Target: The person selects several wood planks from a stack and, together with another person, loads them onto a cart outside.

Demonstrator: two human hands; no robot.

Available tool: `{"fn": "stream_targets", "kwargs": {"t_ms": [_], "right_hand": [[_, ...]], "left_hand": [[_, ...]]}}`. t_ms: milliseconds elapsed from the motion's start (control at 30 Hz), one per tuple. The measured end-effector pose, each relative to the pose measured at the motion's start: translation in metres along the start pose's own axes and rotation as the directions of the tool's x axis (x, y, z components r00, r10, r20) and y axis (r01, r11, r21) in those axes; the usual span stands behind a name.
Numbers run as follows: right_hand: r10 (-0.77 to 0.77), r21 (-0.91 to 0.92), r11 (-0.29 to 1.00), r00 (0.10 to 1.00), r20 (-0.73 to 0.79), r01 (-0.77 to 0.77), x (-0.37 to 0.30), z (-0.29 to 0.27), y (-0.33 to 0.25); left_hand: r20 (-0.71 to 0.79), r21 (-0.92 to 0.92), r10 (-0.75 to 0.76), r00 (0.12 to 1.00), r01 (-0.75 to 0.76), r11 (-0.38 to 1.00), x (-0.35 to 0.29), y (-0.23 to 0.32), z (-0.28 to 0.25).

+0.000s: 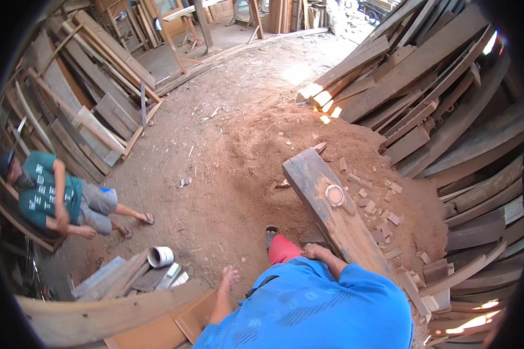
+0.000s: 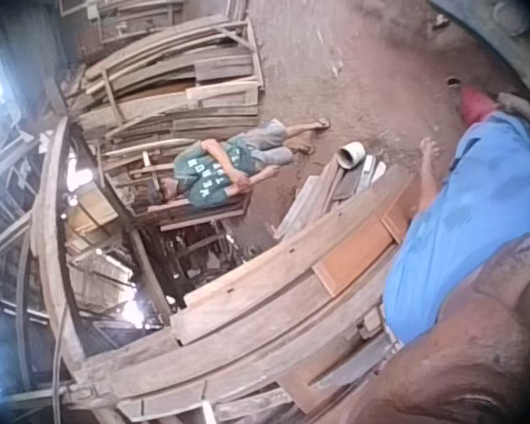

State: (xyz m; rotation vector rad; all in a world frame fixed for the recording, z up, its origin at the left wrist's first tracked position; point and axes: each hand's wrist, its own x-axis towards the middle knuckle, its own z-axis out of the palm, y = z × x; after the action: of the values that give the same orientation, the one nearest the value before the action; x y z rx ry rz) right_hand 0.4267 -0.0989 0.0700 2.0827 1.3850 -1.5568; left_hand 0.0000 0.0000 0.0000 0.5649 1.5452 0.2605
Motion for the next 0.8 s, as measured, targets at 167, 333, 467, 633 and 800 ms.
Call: {"fn": "stream_targets", "kwargs": {"t_ms": [167, 333, 467, 633, 800], "right_hand": [[-0.016, 0.063, 0.998, 0.999, -0.028, 0.018, 0.046, -0.129, -0.068], [-0.325, 0.071, 0.938, 0.934, -0.152, 0.338, 0.112, -0.234, -0.175], [-0.288, 0.014, 0.951, 0.899, -0.331, 0.309, 0.156, -0.33, -0.232], [-0.347, 0.175, 0.876, 0.839, -0.418, 0.45, 0.205, -0.419, -0.31], [-0.274, 0.294, 0.849, 0.842, -0.465, 0.439, 0.301, -0.5, -0.331]], "left_hand": [[0.161, 0.363, -0.049, 0.986, -0.013, 0.932, 0.061, 0.04, 0.012], [0.062, 0.401, -0.08, 0.995, 0.048, 0.915, 0.058, 0.168, -0.043], [0.08, 0.392, -0.037, 0.996, 0.002, 0.92, 0.105, 0.264, -0.022], [0.151, 0.457, -0.014, 0.988, -0.057, 0.888, 0.183, 0.379, 0.009], [0.195, 0.587, -0.056, 0.979, -0.071, 0.807, 0.269, 0.498, -0.003]]}}
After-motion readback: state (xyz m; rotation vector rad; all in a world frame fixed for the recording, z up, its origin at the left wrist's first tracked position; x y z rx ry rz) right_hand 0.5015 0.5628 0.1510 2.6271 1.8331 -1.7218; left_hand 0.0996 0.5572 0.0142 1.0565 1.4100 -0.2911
